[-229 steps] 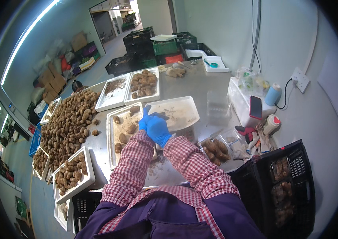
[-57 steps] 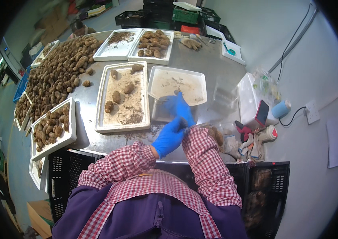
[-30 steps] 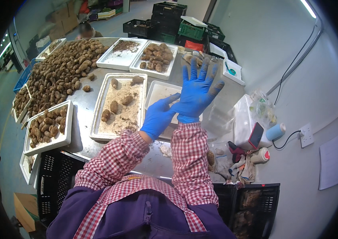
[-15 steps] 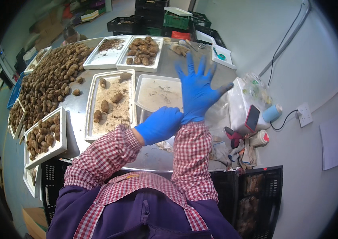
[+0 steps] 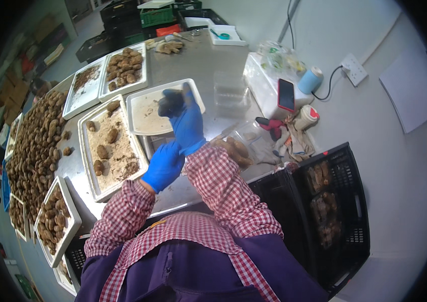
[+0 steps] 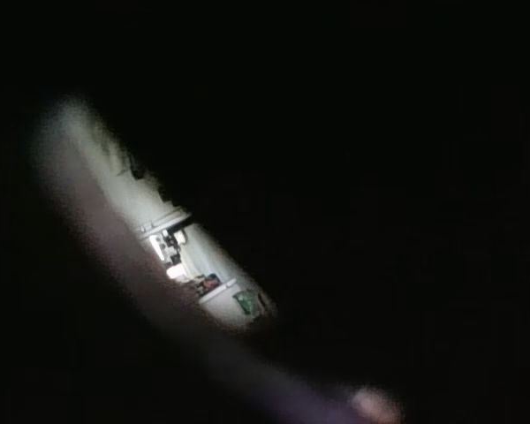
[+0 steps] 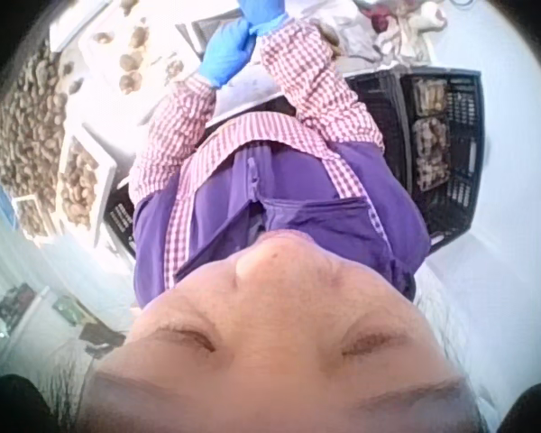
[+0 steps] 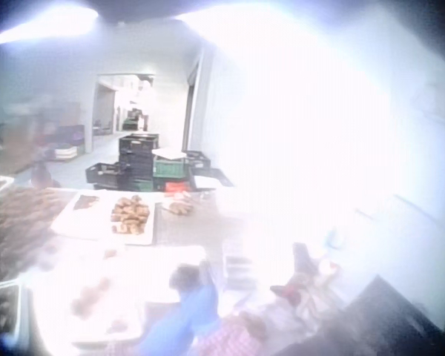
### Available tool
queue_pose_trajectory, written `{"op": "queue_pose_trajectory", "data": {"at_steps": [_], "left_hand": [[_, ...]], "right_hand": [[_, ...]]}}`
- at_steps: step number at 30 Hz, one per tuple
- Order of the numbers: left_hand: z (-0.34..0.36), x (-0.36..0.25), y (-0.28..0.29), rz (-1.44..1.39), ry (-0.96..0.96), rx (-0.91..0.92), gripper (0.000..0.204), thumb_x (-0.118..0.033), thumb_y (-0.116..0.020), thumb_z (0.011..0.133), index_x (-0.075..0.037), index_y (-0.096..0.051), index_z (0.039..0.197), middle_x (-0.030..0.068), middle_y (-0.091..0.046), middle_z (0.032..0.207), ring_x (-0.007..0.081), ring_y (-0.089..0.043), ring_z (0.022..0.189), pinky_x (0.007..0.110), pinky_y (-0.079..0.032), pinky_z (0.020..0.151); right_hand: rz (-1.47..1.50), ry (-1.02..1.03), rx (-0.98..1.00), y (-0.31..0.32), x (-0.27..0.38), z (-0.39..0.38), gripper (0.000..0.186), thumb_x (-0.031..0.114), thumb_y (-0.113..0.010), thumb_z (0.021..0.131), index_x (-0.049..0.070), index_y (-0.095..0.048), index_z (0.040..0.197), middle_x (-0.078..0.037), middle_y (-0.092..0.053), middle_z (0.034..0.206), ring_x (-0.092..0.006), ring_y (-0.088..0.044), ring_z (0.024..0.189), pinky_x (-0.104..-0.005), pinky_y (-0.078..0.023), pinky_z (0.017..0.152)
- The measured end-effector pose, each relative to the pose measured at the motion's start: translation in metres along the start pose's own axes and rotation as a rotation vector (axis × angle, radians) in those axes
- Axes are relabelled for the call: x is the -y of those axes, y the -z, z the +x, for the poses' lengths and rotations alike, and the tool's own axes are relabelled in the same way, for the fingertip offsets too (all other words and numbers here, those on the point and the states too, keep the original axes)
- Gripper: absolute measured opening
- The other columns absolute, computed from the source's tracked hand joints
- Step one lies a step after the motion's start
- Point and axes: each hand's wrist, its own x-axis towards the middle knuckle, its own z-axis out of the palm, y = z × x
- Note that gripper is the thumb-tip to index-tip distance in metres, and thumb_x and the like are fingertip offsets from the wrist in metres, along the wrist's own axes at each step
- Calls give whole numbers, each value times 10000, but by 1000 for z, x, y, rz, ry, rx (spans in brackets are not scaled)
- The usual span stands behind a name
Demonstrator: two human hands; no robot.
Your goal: The person puts on disposable gloves, moves a crate, then weighs and packs root vegetables into plastic containers on a digital scale. They handle the vegetables by hand, placing them into containers and occasionally adjusting the contents.
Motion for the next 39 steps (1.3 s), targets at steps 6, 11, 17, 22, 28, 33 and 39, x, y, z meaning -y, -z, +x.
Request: {"op": "queue_pose_trajectory", "data": {"at_steps": [6,11,17,22,28,33,39], "left_hand": [[-15,-28,-21,-55,155,-98,142,-117,-620,814,-54,-556,923,157,-586,852,349,-563,791,424,-431,687],[-23,-42,-35,93,83,-88,142,-113,-646,798,-74,-583,919,133,-609,825,310,-584,740,401,-441,675],[-37,-51,-53,-153,-64,351,115,-148,-605,776,-51,-601,836,156,-593,733,348,-582,691,442,-474,620],[-55,-63,-71,-380,-244,494,126,-163,-625,779,-50,-614,833,138,-620,783,339,-604,735,428,-490,667],[-27,-25,-106,-385,-115,634,174,-203,-588,856,-44,-643,900,164,-641,868,348,-612,841,412,-494,751],[54,63,-148,-214,288,113,241,-141,-520,868,-41,-640,1051,200,-634,1014,360,-612,934,402,-486,831],[115,94,-209,-139,412,605,357,-120,-496,847,-29,-613,1171,199,-624,1147,316,-607,1049,373,-466,913]], "right_hand": [[-1473,247,-182,29,-4,-28,369,395,-548,898,53,-685,875,-117,-673,757,-260,-652,680,-358,-504,634],[-2027,-96,-60,68,7,-54,391,431,-496,893,87,-680,860,-146,-673,802,-334,-652,727,-454,-499,656],[-2058,-224,90,113,0,-117,451,479,-488,892,68,-667,844,-168,-660,796,-326,-645,717,-440,-498,673],[-1630,-410,49,135,4,-181,426,442,-552,886,50,-643,748,-213,-607,722,-292,-630,658,-434,-474,610],[-983,-518,-651,181,29,-227,250,273,-599,914,24,-613,928,-70,-632,759,-181,-583,630,-331,-478,582],[-857,-522,-874,231,55,-225,330,373,-578,910,77,-495,1030,-73,-619,860,-168,-618,687,-287,-507,558],[-685,-424,-906,278,31,-180,263,304,-599,906,60,-502,910,-87,-589,729,-195,-580,529,-316,-493,465]]}}
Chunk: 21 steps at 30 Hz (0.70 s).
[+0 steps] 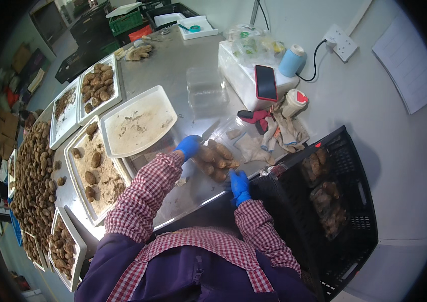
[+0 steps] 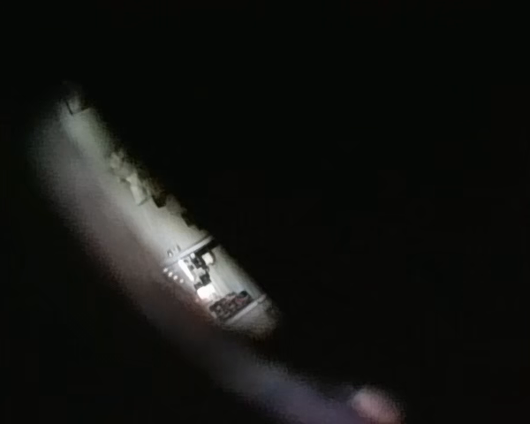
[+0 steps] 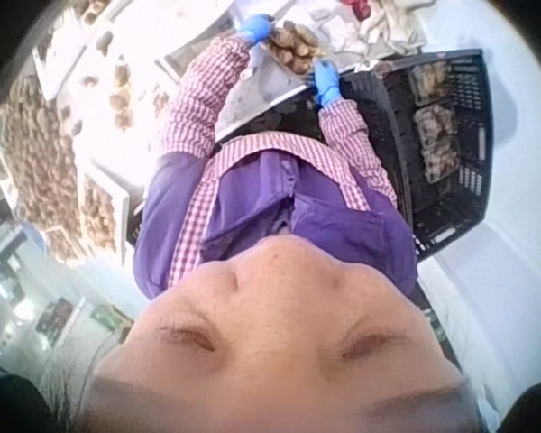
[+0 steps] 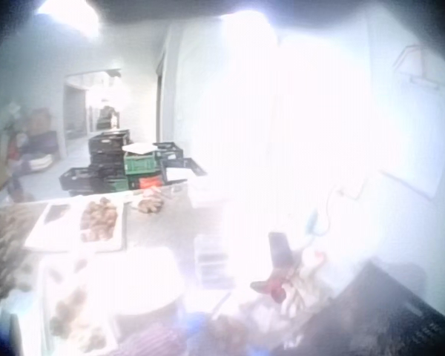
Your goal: The person puts on disposable gloves, moves a crate, then weighs and packs root vegetables into plastic containers on a digital scale. They handle the vegetables by hand, placing them into containers and occasionally adjusting the contents.
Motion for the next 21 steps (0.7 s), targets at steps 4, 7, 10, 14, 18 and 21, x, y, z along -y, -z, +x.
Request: {"op": "queue_pose_trajectory", "data": {"at_steps": [4,7,10,14,18,21], "left_hand": [[-12,-2,3,-453,95,146,352,-132,-525,852,0,-607,1168,160,-644,1115,230,-622,987,315,-482,871],[-55,-15,17,-554,104,137,361,-116,-549,861,-5,-573,1204,105,-634,1021,151,-571,824,266,-472,718],[-109,-33,58,-643,52,44,382,-106,-552,853,4,-555,1218,56,-606,948,111,-527,780,242,-448,669],[-160,-41,151,-811,-30,-183,429,-84,-501,860,-5,-519,1282,8,-587,850,51,-448,629,186,-369,547],[-196,-17,223,-929,-269,-456,423,-105,-451,937,-2,-439,1346,89,-621,1047,152,-616,939,254,-482,815],[-189,33,258,-933,-191,-615,414,-98,-433,949,-1,-426,1351,133,-600,1144,196,-588,1069,304,-463,940]], "right_hand": [[-94,268,-99,2,0,-11,191,214,-593,895,39,-542,837,-23,-526,744,-83,-500,687,-244,-429,588],[59,299,-46,1,24,-53,74,103,-575,890,35,-553,869,24,-525,780,-61,-470,715,-230,-409,614],[73,374,39,-11,72,-95,34,81,-574,890,53,-562,876,27,-517,756,-53,-468,688,-222,-409,582],[220,474,353,-58,147,-109,84,124,-581,888,48,-583,925,20,-535,797,-57,-505,726,-225,-455,623],[-20,685,422,-162,203,-77,305,304,-625,856,7,-577,904,-88,-577,769,-133,-525,738,-331,-464,653],[-135,738,395,-250,216,-40,302,291,-638,797,11,-556,873,-183,-596,779,-271,-588,729,-403,-465,684]]}}
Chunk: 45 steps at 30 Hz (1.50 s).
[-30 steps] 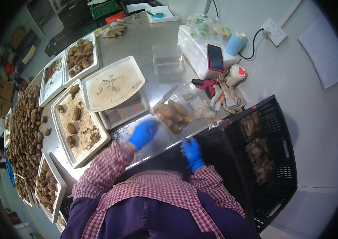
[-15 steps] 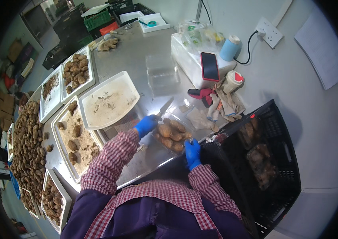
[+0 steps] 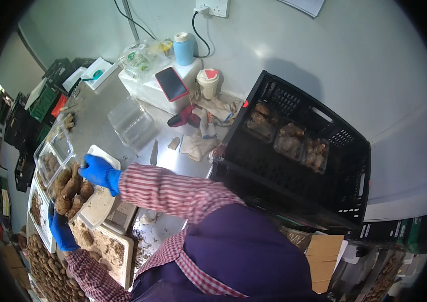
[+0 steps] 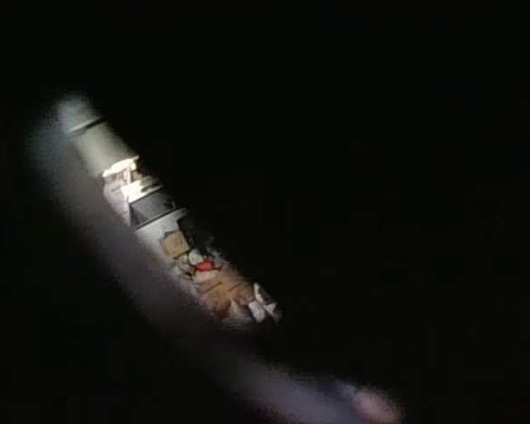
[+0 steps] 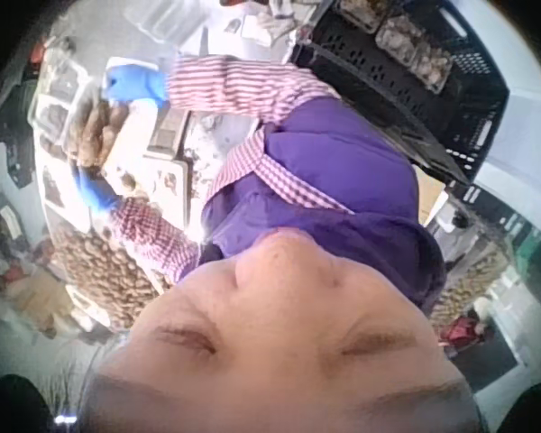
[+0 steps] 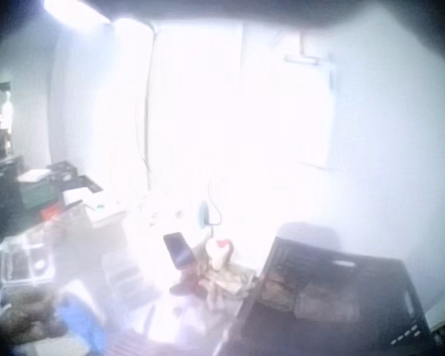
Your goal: The person puts on disposable gloves, moves a crate, then weighs and packs root vegetables into plastic containers on a digital scale. They handle the vegetables by hand, placing them into containers and occasionally adjusting the contents.
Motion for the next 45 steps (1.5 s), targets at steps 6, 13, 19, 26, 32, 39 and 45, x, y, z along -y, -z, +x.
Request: {"op": "queue_pose_trajectory", "data": {"at_steps": [6,13,19,26,32,39,45], "left_hand": [[33,111,73,189,180,-269,424,-105,-503,871,-43,-525,1291,-2,-598,919,67,-469,683,198,-365,594],[7,136,85,-7,238,-258,389,-65,-512,870,-32,-544,1256,26,-595,876,96,-547,714,222,-448,634],[-52,114,116,26,126,-641,306,-84,-516,898,-42,-591,1192,21,-610,898,98,-559,728,226,-454,672],[-106,139,124,-275,170,-626,289,-61,-510,893,22,-587,1159,50,-618,851,126,-561,706,247,-456,663],[-111,136,112,-318,161,-589,282,-57,-498,901,28,-584,1156,59,-623,856,132,-577,715,254,-475,673],[-123,129,106,-326,192,-589,275,-57,-489,901,17,-591,1146,59,-632,861,141,-592,715,262,-497,681],[-137,130,109,-366,230,-561,294,-66,-468,910,20,-584,1167,65,-634,864,161,-603,731,277,-506,696]], "right_hand": [[-80,-134,86,-69,-84,64,353,216,-640,765,-37,-575,1002,-232,-618,951,-283,-600,884,-419,-479,775],[205,-399,131,-6,-105,64,181,226,-544,889,56,-594,927,-45,-560,773,-132,-530,668,-280,-458,593],[126,-253,-197,96,-84,36,229,231,-537,919,44,-627,1015,-23,-607,803,-110,-571,689,-254,-475,639],[109,-359,-85,125,-119,-14,239,231,-546,919,21,-614,1009,-57,-638,848,-132,-604,730,-259,-484,668],[-3,-408,3,122,-119,-17,234,221,-533,922,23,-619,1011,-62,-629,814,-154,-607,695,-271,-489,624],[-89,-461,28,98,-127,-4,341,305,-545,913,9,-592,1075,-74,-640,839,-175,-610,701,-284,-485,599],[-194,-490,79,50,-146,15,399,369,-553,897,5,-596,1056,-84,-637,852,-174,-598,696,-304,-488,589]]}}
